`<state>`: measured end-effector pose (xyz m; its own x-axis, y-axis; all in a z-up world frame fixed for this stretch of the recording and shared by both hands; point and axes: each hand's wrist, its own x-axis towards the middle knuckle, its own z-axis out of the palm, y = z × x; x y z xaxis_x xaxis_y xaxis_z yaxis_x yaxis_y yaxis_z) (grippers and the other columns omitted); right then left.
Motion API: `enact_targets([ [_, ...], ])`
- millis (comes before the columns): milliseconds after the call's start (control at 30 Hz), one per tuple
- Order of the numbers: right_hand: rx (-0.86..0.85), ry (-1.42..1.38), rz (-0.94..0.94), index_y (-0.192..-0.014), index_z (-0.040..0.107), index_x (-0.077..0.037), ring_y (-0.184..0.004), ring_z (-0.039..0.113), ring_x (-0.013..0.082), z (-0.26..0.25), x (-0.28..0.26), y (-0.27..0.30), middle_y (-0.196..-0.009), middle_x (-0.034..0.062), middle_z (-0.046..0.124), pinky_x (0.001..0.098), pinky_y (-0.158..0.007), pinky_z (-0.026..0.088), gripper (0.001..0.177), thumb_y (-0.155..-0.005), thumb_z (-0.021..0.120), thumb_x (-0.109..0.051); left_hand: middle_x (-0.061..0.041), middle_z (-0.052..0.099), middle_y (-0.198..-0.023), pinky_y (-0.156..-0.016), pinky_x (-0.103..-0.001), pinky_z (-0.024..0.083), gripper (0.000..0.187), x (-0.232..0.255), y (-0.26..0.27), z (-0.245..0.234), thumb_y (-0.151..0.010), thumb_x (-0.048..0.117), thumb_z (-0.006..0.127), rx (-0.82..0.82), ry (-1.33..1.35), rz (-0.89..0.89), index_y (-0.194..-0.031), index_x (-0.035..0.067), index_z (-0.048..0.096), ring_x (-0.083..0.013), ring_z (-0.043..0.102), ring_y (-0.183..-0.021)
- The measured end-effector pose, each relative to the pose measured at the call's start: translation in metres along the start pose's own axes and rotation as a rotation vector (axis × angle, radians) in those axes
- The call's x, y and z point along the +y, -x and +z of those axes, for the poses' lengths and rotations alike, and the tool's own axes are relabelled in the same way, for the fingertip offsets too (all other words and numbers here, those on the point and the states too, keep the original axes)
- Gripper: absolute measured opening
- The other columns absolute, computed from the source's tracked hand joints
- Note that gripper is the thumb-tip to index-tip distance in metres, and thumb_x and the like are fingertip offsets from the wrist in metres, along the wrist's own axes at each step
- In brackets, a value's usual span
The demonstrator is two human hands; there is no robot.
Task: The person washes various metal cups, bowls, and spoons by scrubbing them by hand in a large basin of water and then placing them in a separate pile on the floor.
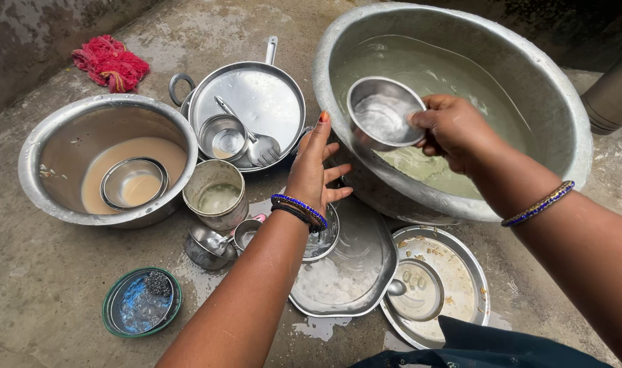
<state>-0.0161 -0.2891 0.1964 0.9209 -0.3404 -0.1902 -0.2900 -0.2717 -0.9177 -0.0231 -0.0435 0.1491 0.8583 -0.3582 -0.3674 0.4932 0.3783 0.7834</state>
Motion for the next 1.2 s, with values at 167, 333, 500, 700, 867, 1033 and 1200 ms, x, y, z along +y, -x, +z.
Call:
enact_targets([
  [167,-0.164,0.359,-0.040,-0.133,0.063,-0.003,-0.066,0.063,0.0265,0.072,0.004,0.044,-0.090,0.0209,0.071,0.0389,-0.055,0.051,0.041,-0.097,0.059,-0.022,-0.014,0.062,-0.130,-0.082,-0.069,0.055,0.066,0.004,0.006,-0.016,-0.086,0.055,0.055,-0.055,0.190,0.003,-0.142,0.021,0.045,-0.0381,0.065,-0.115],
  [333,-0.014,1.146,-1.228,-0.143,0.050,0.001,-0.130,0.053,0.0381,0.110,0.026,0.082,-0.142,0.0266,0.054,0.0547,-0.106,0.040,0.063,-0.103,0.052,-0.047,-0.010,0.068,-0.113,-0.063,-0.062,0.063,0.047,-0.022,-0.021,-0.049,-0.095,0.040,0.053,-0.025,0.237,0.064,-0.137,0.018,0.050,-0.0308,0.073,-0.095],
  [500,-0.815,1.085,-0.904,-0.149,0.041,-0.004,-0.142,0.040,0.0328,0.113,0.017,0.068,-0.158,0.0217,0.040,0.0438,-0.114,0.033,0.085,-0.090,0.055,-0.063,-0.011,0.067,-0.107,-0.066,-0.051,0.056,0.040,-0.035,-0.022,-0.066,-0.096,0.039,0.049,0.066,0.181,-0.059,-0.129,0.018,0.052,-0.0282,0.068,-0.087],
  [700,-0.278,1.440,-1.067,-0.140,0.050,0.003,-0.132,0.053,0.0339,0.138,0.016,0.093,-0.138,0.0265,0.054,0.0500,-0.116,0.034,0.084,-0.082,0.063,-0.057,-0.013,0.069,-0.128,-0.092,-0.031,0.051,0.047,-0.067,-0.060,-0.083,-0.106,0.033,0.060,0.110,0.049,0.351,-0.139,0.000,0.064,-0.0139,0.063,-0.106],
  [867,-0.564,0.966,-0.517,-0.134,0.065,-0.016,-0.117,0.069,0.0323,0.150,0.016,0.105,-0.119,0.0128,0.076,0.0463,-0.109,0.047,0.044,-0.096,0.049,-0.033,-0.009,0.067,-0.125,-0.078,-0.038,0.045,0.048,-0.058,-0.056,-0.083,-0.104,0.039,0.052,0.275,0.158,0.161,-0.143,0.011,0.055,-0.0211,0.060,-0.096],
  [1033,-0.507,1.363,-0.903,-0.136,0.056,-0.008,-0.120,0.063,0.0308,0.134,0.025,0.077,-0.130,0.0151,0.066,0.0541,-0.118,0.025,0.058,-0.087,0.060,-0.039,-0.013,0.067,-0.111,-0.074,-0.043,0.057,0.048,-0.063,-0.054,-0.077,-0.101,0.036,0.052,0.200,0.345,0.135,-0.139,0.008,0.055,-0.0243,0.068,-0.090],
  [1200,-0.562,1.421,-0.585,-0.142,0.050,-0.008,-0.133,0.052,0.0306,0.151,0.019,0.097,-0.139,0.0199,0.058,0.0529,-0.124,0.015,0.051,-0.102,0.053,-0.038,-0.008,0.068,-0.109,-0.081,-0.039,0.055,0.047,-0.073,-0.053,-0.073,-0.102,0.037,0.057,0.226,0.350,0.163,-0.139,0.008,0.059,-0.0203,0.066,-0.093],
])
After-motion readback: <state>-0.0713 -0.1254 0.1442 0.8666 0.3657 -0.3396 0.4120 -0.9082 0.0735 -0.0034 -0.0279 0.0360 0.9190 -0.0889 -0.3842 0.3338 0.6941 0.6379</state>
